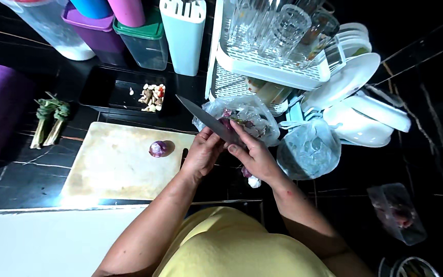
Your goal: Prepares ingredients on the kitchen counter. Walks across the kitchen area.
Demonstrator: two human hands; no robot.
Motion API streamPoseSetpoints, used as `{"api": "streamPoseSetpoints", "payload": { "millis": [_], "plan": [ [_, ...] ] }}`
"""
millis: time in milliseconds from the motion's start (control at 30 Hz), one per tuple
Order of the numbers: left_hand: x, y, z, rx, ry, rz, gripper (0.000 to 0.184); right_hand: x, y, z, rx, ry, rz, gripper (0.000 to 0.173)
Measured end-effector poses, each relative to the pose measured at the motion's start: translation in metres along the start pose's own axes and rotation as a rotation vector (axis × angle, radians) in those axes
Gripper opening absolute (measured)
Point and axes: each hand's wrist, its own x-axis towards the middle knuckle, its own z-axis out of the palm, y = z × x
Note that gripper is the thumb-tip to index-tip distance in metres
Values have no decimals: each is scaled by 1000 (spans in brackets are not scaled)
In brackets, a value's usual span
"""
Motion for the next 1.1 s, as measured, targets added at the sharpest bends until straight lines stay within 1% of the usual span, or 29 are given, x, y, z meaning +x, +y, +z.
{"api": "streamPoseSetpoints", "payload": {
  "millis": [100,200,267,333,433,500,567,700,767,833,900,1000,1100],
  "plan": [
    [-1,0,2,24,11,65,29,0,-1,3,-44,25,-22,62],
    [-1,-3,4,35,30,115,28,0,0,5,-70,56,-39,58],
    [-1,-4,4,54,43,111,25,1,1,4,-46,59,-44,53],
    [-1,-4,2,61,50,89,26,1,0,0,58,30,16,50],
    [-2,-1,-3,91,5,68,36,1,-2,-10,368,-6,207,46],
    [-2,1,-6,139,-41,74,38,4,4,-18,433,52,276,45],
    [-2,2,-8,167,-68,74,40,9,15,-24,414,128,303,46],
    [-2,1,-7,108,-78,72,45,13,35,-30,263,219,350,50],
    [-1,-1,-7,78,-54,57,46,13,37,-32,177,204,387,51],
    [0,-2,-7,61,-25,37,46,12,34,-33,74,145,412,53],
    [1,-4,-6,68,-19,26,48,9,26,-31,27,102,354,53],
    [3,-6,-6,108,-34,45,53,2,14,-21,58,69,169,54],
    [3,-8,-5,195,-21,87,48,-2,4,-11,23,8,25,60]
  ]
}}
